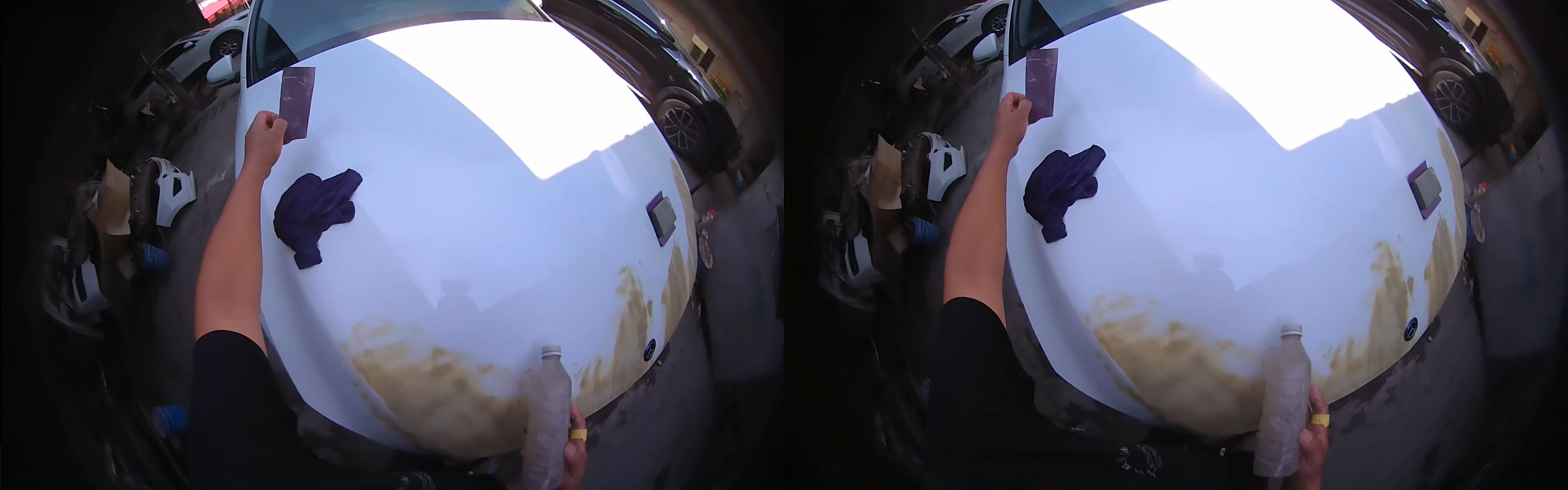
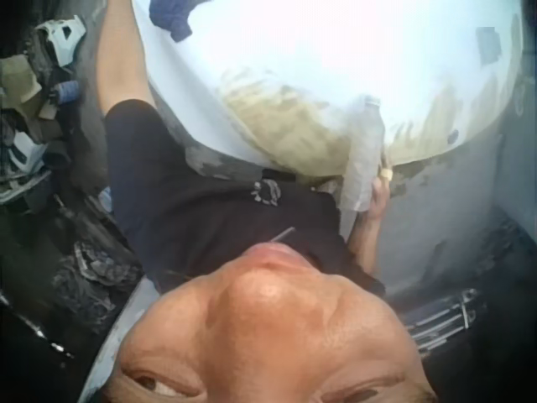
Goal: The person sands the hood of a white car using a sanding block and water. They pour water from a plastic bottle onto the hood and rub the surface with the sanding block in circular and back-and-forth motions. The person switches between different sanding blocks during the process.
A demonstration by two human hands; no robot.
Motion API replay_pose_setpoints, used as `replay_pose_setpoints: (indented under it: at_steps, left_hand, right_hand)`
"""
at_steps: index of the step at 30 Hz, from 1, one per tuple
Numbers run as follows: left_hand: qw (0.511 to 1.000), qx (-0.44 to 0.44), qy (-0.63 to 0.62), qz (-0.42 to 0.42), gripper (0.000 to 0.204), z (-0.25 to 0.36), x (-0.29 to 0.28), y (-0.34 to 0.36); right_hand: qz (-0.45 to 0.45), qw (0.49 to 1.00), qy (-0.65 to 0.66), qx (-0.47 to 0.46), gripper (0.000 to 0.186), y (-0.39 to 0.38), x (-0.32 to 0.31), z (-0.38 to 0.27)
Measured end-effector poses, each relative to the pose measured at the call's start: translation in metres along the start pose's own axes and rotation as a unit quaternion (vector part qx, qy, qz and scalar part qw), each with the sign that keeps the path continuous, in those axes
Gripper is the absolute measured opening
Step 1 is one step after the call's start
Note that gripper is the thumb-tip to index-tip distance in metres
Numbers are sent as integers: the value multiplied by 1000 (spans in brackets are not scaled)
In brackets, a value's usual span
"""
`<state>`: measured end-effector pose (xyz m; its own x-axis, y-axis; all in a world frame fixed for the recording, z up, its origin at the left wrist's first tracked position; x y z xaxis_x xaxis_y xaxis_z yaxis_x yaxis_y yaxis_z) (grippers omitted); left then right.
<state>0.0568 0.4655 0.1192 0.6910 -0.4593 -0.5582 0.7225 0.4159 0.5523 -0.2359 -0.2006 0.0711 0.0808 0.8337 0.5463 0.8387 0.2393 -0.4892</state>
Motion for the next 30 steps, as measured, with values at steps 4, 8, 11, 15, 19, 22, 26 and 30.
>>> replay_pose_setpoints:
  at_steps: [4, 8, 11, 15, 19, 22, 26, 30]
  left_hand:
    - [901, -77, -426, -9, 13, 76, 22, -37]
    - [832, -117, -541, -51, 23, 185, 55, -119]
    - [790, -137, -584, -124, 23, 234, 95, -186]
    - [813, -210, -510, -189, 25, 345, 152, -283]
    - [807, -213, -511, -204, 22, 418, 196, -363]
    - [847, -159, -463, -207, 21, 462, 230, -423]
    - [927, 204, -191, -250, 13, 505, 278, -490]
    - [851, 425, -52, -304, 18, 533, 307, -526]
  right_hand:
    - [-30, 999, 28, -21, 84, -9, -35, 1]
    - [-48, 998, 34, 3, 93, -33, -52, -15]
    - [-77, 995, 63, 6, 91, -47, -80, -23]
    - [-91, 994, 56, 10, 88, -75, -147, -44]
    - [-124, 991, 42, 8, 88, -98, -217, -63]
    - [-107, 994, -10, 19, 91, -112, -263, -79]
    - [-109, 994, -4, -9, 91, -124, -312, -97]
    - [-111, 994, 13, -12, 91, -129, -337, -104]
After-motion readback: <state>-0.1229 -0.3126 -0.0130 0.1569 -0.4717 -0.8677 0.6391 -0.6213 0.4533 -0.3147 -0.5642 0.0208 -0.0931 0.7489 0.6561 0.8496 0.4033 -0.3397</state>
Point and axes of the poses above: each hand's wrist, its own y-axis towards the middle knuckle, its own x-axis out of the palm, z = x × y, the point moved 1 cm from there along y, towards the middle knuckle, and after that the axes turned 12 degrees about x, right-handed, at the moved point
